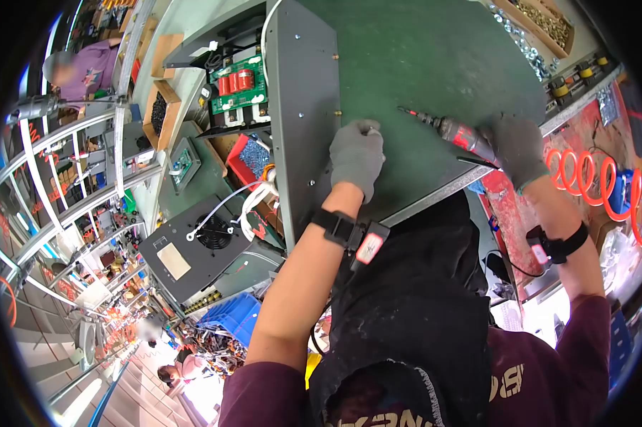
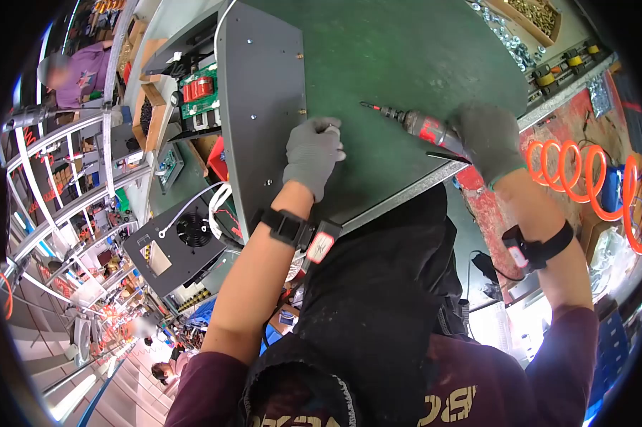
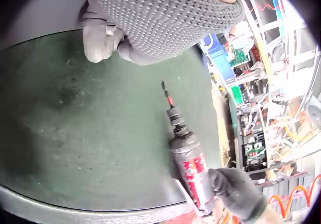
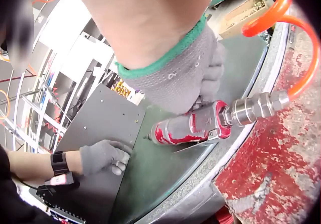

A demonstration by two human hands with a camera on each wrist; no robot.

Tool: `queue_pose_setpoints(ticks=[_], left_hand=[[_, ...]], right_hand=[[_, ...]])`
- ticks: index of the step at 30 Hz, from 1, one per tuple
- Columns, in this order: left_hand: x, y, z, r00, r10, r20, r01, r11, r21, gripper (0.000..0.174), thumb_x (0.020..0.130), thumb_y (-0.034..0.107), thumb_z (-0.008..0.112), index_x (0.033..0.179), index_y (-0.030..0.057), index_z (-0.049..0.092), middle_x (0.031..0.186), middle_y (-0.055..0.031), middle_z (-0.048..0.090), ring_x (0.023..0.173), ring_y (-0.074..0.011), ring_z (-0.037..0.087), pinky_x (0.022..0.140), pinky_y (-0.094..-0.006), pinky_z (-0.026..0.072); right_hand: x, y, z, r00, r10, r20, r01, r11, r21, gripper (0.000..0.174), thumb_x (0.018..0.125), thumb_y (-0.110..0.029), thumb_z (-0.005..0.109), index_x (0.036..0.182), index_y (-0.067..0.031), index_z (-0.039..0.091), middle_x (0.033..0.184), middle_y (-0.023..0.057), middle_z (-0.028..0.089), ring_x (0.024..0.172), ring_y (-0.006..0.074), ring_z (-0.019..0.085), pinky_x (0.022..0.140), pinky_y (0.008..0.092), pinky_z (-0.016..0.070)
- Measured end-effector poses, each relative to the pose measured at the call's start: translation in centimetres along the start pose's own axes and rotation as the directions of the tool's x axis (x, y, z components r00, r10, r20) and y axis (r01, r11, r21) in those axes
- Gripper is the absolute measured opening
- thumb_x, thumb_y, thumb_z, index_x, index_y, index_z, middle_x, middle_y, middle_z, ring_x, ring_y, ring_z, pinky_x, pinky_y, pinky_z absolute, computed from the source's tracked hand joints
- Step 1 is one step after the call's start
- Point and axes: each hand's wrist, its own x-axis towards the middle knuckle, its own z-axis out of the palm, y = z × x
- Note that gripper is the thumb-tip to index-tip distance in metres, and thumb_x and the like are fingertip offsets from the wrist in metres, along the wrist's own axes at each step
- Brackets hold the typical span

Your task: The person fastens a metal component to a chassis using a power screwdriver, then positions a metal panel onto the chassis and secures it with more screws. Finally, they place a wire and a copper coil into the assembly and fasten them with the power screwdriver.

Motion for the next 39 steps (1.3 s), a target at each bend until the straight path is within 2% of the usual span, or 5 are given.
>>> queue_pose_setpoints(ticks=[1,4,9,14,39], left_hand=[[-0.8,0.6,-0.8,0.98,-0.079,0.183,0.145,0.911,-0.385,0.02,0.089,0.011,0.054,0.102,0.0007,0.064,0.087,-0.011,0.064,0.08,-0.0198,0.065,0.066,-0.0299,0.0547],[-3.3,1.2,-3.2,0.945,0.034,0.326,0.176,0.786,-0.592,0.023,0.091,0.014,0.058,0.105,-0.0046,0.059,0.085,-0.007,0.06,0.072,-0.0126,0.061,0.061,-0.025,0.0533],[-5.4,2.0,-7.1,0.893,0.215,0.396,0.211,0.578,-0.788,0.03,0.093,0.021,0.057,0.109,-0.0037,0.055,0.085,-0.0058,0.058,0.07,-0.0131,0.058,0.059,-0.0256,0.0499],[-5.7,1.7,-9.8,0.915,0.228,0.334,0.193,0.48,-0.856,0.029,0.095,0.028,0.056,0.107,0.0018,0.055,0.079,-0.002,0.052,0.065,-0.0114,0.046,0.054,-0.0232,0.0371],[-6.6,0.5,-12.9,0.91,0.342,0.233,0.058,0.452,-0.89,0.03,0.094,0.026,0.057,0.112,0.0016,0.057,0.079,-0.002,0.058,0.066,-0.0103,0.05,0.052,-0.0229,0.0395]], right_hand=[[0.2,-0.4,1.1,0.982,-0.047,-0.181,0.032,0.996,-0.083,0.031,0.083,-0.03,0.062,0.104,-0.0082,0.059,0.095,0.0133,0.062,0.096,0.0334,0.059,0.081,0.0415,0.047],[-1.3,-3.2,3.2,0.896,-0.114,-0.429,0.153,0.986,0.059,0.039,0.078,-0.034,0.068,0.105,-0.0077,0.058,0.102,0.0131,0.06,0.102,0.0332,0.057,0.084,0.0412,0.0463],[-1.9,-3.2,1.8,0.979,-0.046,-0.2,0.145,0.843,0.518,0.046,0.078,-0.035,0.07,0.108,-0.0037,0.054,0.093,0.0173,0.06,0.09,0.0339,0.06,0.078,0.0423,0.0469],[-8.4,-5.1,-4.9,0.939,-0.271,-0.212,0.294,0.315,0.903,0.045,0.079,-0.029,0.069,0.111,-0.0024,0.052,0.085,0.0182,0.061,0.075,0.0336,0.062,0.065,0.0389,0.0479],[-8.1,-7.3,-9.1,0.844,-0.456,-0.281,0.439,0.288,0.851,0.041,0.077,-0.027,0.071,0.103,-0.0012,0.054,0.07,0.0161,0.06,0.063,0.0349,0.062,0.058,0.0405,0.0467]])
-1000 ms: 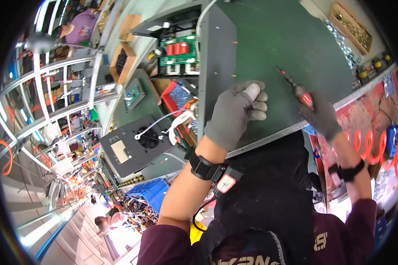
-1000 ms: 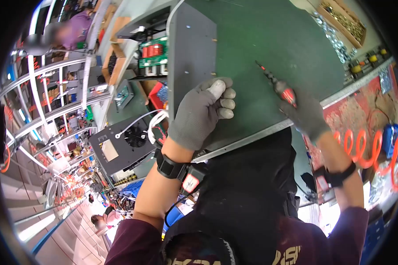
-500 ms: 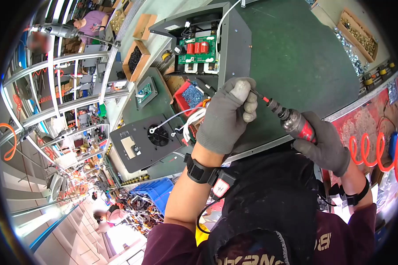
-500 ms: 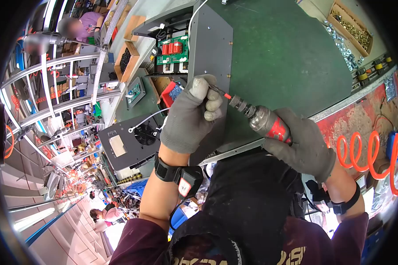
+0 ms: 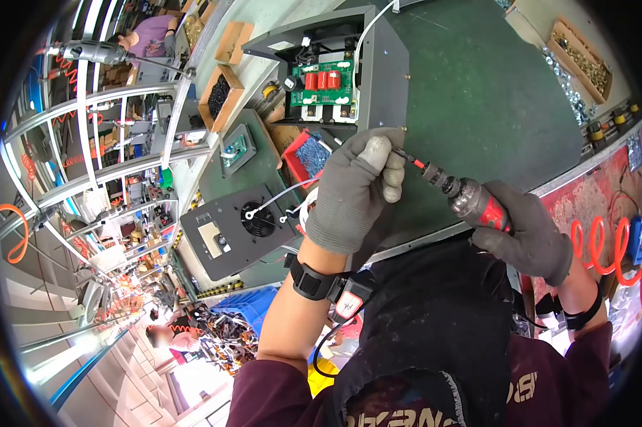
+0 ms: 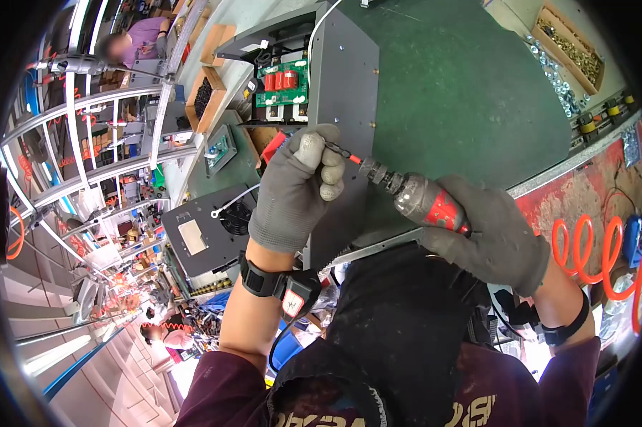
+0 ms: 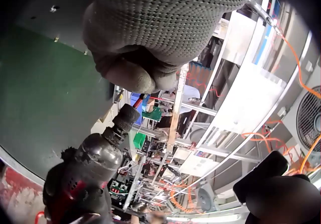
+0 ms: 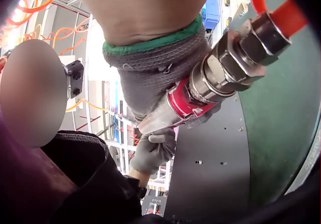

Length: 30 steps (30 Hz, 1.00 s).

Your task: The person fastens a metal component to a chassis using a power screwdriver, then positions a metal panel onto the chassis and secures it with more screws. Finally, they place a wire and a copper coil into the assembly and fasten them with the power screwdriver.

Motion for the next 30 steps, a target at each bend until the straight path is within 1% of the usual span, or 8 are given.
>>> queue_pose_setpoints(ticks=[5,10,17,19,22,25,29,30], left_hand=[[0.1,0.9,-0.2,0.999,-0.014,0.032,0.014,1.0,-0.009,0.029,0.095,0.024,0.057,0.112,0.0005,0.057,0.077,-0.0032,0.059,0.064,-0.011,0.052,0.051,-0.0227,0.0416],[0.2,2.2,0.3,0.995,-0.027,-0.093,0.053,0.954,0.294,0.03,0.096,0.021,0.054,0.109,-0.005,0.06,0.079,-0.0061,0.062,0.059,-0.0097,0.056,0.05,-0.0204,0.0469],[0.1,2.6,0.0,0.999,-0.054,0.008,0.053,0.994,0.098,0.026,0.097,0.015,0.051,0.109,-0.0059,0.06,0.081,-0.0068,0.062,0.063,-0.0096,0.059,0.053,-0.0207,0.0497],[0.0,3.0,0.4,0.998,-0.001,-0.068,0.024,0.939,0.342,0.026,0.096,0.015,0.052,0.112,-0.005,0.059,0.082,-0.0071,0.063,0.065,-0.0102,0.06,0.053,-0.0209,0.0499],[-0.1,2.8,-0.5,0.999,0.034,0.024,-0.04,0.932,0.359,0.025,0.095,0.014,0.054,0.112,-0.004,0.06,0.083,-0.0074,0.063,0.066,-0.0105,0.06,0.055,-0.0214,0.0505],[-0.4,1.7,-0.8,0.999,-0.046,0.013,0.047,0.998,-0.052,0.024,0.095,0.012,0.054,0.113,-0.0035,0.06,0.082,-0.0073,0.063,0.065,-0.0101,0.059,0.056,-0.0216,0.0497],[-0.5,1.5,-1.6,0.996,-0.083,0.026,0.085,0.99,-0.108,0.027,0.094,0.013,0.056,0.115,-0.003,0.059,0.081,-0.0071,0.063,0.064,-0.0104,0.058,0.055,-0.0216,0.0486],[-0.6,2.0,-1.5,0.996,-0.09,-0.022,0.091,0.994,0.052,0.028,0.093,0.015,0.059,0.114,-0.0029,0.058,0.081,-0.007,0.063,0.064,-0.0109,0.058,0.055,-0.0216,0.0482]], right_hand=[[0.4,-0.2,-0.4,1.0,-0.001,-0.01,0.0,0.999,-0.033,0.041,0.076,-0.027,0.073,0.102,-0.0017,0.055,0.069,0.0166,0.06,0.062,0.0357,0.061,0.057,0.0405,0.0471],[0.8,-0.3,-0.5,0.998,-0.058,-0.037,0.052,0.988,-0.149,0.039,0.075,-0.026,0.073,0.101,-0.0023,0.056,0.068,0.0158,0.06,0.061,0.0346,0.062,0.056,0.0407,0.0473],[1.4,-0.5,-0.9,0.999,-0.038,-0.028,0.035,0.992,-0.123,0.04,0.074,-0.026,0.073,0.102,-0.0034,0.056,0.068,0.0158,0.061,0.061,0.0355,0.062,0.056,0.0423,0.0475],[1.6,-0.6,-1.2,0.999,-0.032,-0.011,0.031,0.991,-0.133,0.04,0.074,-0.026,0.073,0.103,-0.0037,0.056,0.069,0.0161,0.061,0.062,0.0356,0.062,0.057,0.0425,0.0476],[1.8,-0.5,-1.3,0.998,-0.061,0.007,0.061,0.975,-0.215,0.042,0.074,-0.026,0.074,0.105,-0.0044,0.056,0.072,0.0165,0.062,0.063,0.0354,0.062,0.058,0.0423,0.0478],[2.1,-0.2,-0.9,0.995,-0.083,0.049,0.083,0.996,-0.012,0.044,0.074,-0.025,0.075,0.108,-0.0048,0.056,0.075,0.0165,0.062,0.064,0.0361,0.062,0.058,0.0417,0.0482],[1.8,0.0,-0.5,0.997,-0.002,0.078,-0.005,0.996,0.085,0.047,0.073,-0.025,0.076,0.11,-0.0033,0.056,0.076,0.0168,0.063,0.065,0.0357,0.062,0.059,0.0407,0.0489],[1.8,0.0,-0.5,0.993,0.043,0.108,-0.053,0.995,0.086,0.048,0.073,-0.025,0.076,0.109,-0.0027,0.056,0.076,0.0171,0.063,0.065,0.0354,0.062,0.06,0.0405,0.0491]])
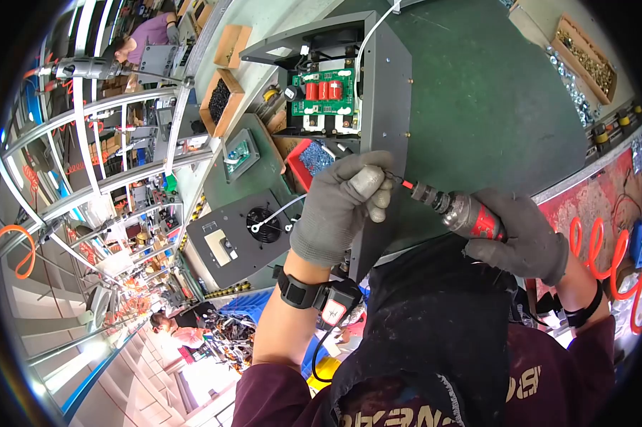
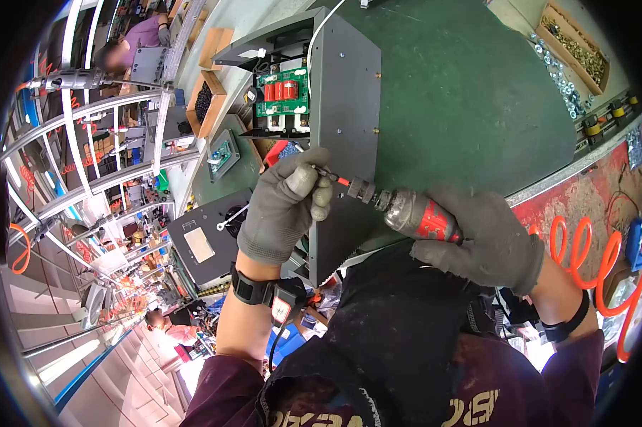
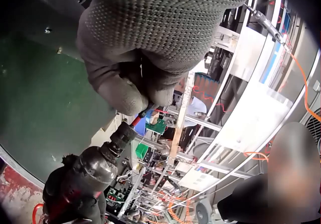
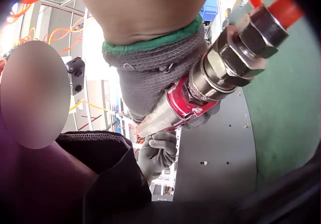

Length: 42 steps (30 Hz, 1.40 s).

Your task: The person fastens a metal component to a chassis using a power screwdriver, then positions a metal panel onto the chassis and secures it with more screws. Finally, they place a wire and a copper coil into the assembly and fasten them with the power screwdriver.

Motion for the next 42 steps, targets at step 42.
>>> queue_pose_setpoints(ticks=[42], left_hand=[[4.9,-4.6,-8.6,0.904,-0.202,0.377,-0.421,-0.572,0.704,0.015,0.079,0.026,0.058,0.08,0.0128,0.066,0.068,-0.0083,0.064,0.062,-0.0269,0.064,0.049,-0.0391,0.0434]], right_hand=[[1.2,8.2,2.0,0.92,0.344,0.19,-0.278,0.911,-0.304,0.065,0.067,-0.044,0.075,0.113,-0.0059,0.05,0.09,0.0199,0.063,0.088,0.0403,0.061,0.078,0.0455,0.047]])
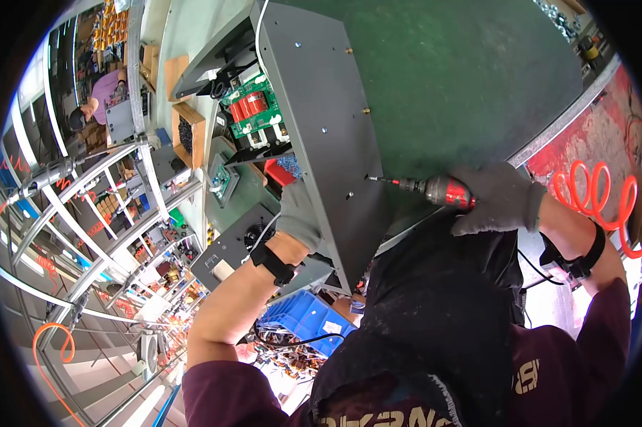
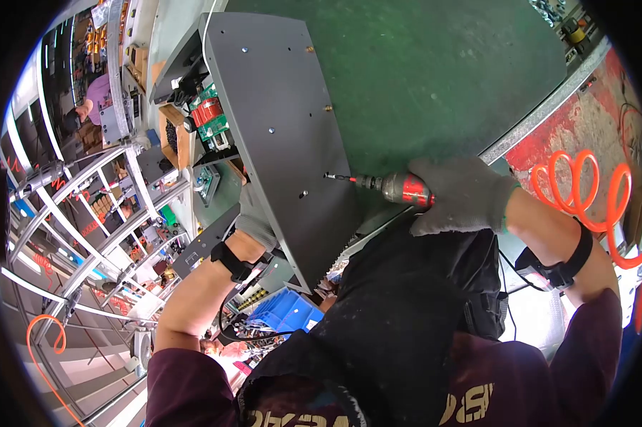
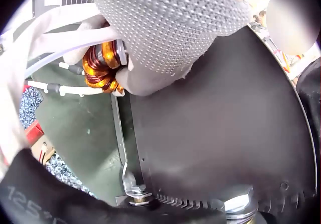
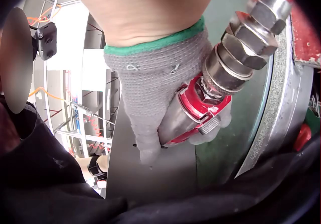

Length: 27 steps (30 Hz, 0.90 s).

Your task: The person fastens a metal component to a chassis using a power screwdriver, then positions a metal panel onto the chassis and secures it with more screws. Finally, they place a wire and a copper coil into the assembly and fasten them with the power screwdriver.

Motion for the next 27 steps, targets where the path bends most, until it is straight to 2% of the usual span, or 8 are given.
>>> queue_pose_setpoints(ticks=[2,10,15,18,20,21,23,27], left_hand=[[0.2,0.0,0.0,1.0,0.001,-0.017,-0.001,1.0,-0.013,0.016,0.079,0.026,0.058,0.08,0.0127,0.066,0.069,-0.0084,0.064,0.062,-0.0271,0.064,0.049,-0.0394,0.0436],[0.6,-0.3,-0.3,0.999,-0.003,-0.033,0.002,0.999,-0.049,0.017,0.08,0.026,0.057,0.081,0.0123,0.066,0.069,-0.0087,0.064,0.063,-0.028,0.064,0.05,-0.0402,0.0444],[0.6,-0.3,-0.5,0.999,0.033,-0.012,-0.032,0.998,0.061,0.017,0.08,0.026,0.057,0.082,0.0119,0.067,0.07,-0.0087,0.064,0.063,-0.0282,0.064,0.05,-0.0401,0.0447],[0.8,-0.5,-0.6,0.999,-0.005,0.045,0.004,1.0,0.012,0.018,0.079,0.027,0.058,0.082,0.0118,0.067,0.072,-0.0086,0.065,0.063,-0.0284,0.064,0.051,-0.04,0.0451],[0.7,-0.7,0.0,0.998,0.048,-0.037,-0.046,0.998,0.032,0.017,0.079,0.027,0.058,0.081,0.0116,0.067,0.071,-0.0089,0.064,0.062,-0.0282,0.064,0.05,-0.0397,0.0457],[0.6,-0.7,0.2,0.998,0.044,-0.037,-0.043,0.999,0.029,0.017,0.079,0.027,0.058,0.081,0.0116,0.067,0.071,-0.0089,0.064,0.062,-0.0282,0.064,0.05,-0.0397,0.0457],[0.8,-0.5,-0.1,0.998,0.039,-0.046,-0.038,0.999,0.036,0.017,0.078,0.027,0.059,0.078,0.0115,0.066,0.069,-0.0093,0.064,0.061,-0.0281,0.064,0.05,-0.0396,0.0455],[1.0,0.3,-1.2,1.0,0.02,0.012,-0.022,0.995,0.098,0.017,0.077,0.026,0.059,0.074,0.0115,0.066,0.065,-0.0101,0.063,0.061,-0.0278,0.064,0.05,-0.0397,0.0456]], right_hand=[[0.2,-0.1,-0.1,0.999,0.004,0.047,-0.004,1.0,0.001,0.064,0.068,-0.044,0.074,0.113,-0.0062,0.05,0.088,0.0197,0.063,0.086,0.0402,0.061,0.077,0.0458,0.0471],[0.5,-0.2,0.5,1.0,0.002,0.018,-0.001,0.999,-0.051,0.064,0.068,-0.044,0.074,0.114,-0.0056,0.049,0.084,0.0204,0.063,0.084,0.04,0.062,0.076,0.0453,0.0472],[0.7,-0.3,0.5,1.0,-0.021,0.0,0.021,0.997,-0.079,0.064,0.068,-0.043,0.074,0.114,-0.0054,0.049,0.083,0.0206,0.063,0.082,0.0407,0.062,0.074,0.0461,0.0471],[1.1,-0.3,0.5,0.994,-0.095,-0.051,0.085,0.983,-0.162,0.059,0.07,-0.038,0.074,0.113,-0.0052,0.049,0.081,0.0196,0.063,0.079,0.04,0.062,0.072,0.0461,0.0479],[1.4,-0.2,0.7,0.97,-0.19,-0.15,0.126,0.925,-0.358,0.053,0.072,-0.033,0.072,0.111,-0.0052,0.049,0.079,0.0167,0.063,0.076,0.0367,0.063,0.067,0.045,0.0491],[1.6,-0.2,1.1,0.971,-0.191,-0.145,0.128,0.924,-0.36,0.053,0.072,-0.033,0.072,0.111,-0.0052,0.049,0.079,0.0167,0.063,0.076,0.0367,0.063,0.067,0.045,0.0491],[2.1,-0.1,1.3,0.949,-0.25,-0.19,0.133,0.868,-0.478,0.048,0.074,-0.03,0.072,0.109,-0.006,0.049,0.078,0.0128,0.063,0.073,0.0322,0.065,0.064,0.0431,0.05],[2.4,-0.3,1.6,0.935,-0.285,-0.212,0.125,0.824,-0.553,0.046,0.073,-0.029,0.072,0.108,-0.0072,0.05,0.078,0.0101,0.063,0.072,0.0292,0.065,0.062,0.0418,0.05]])
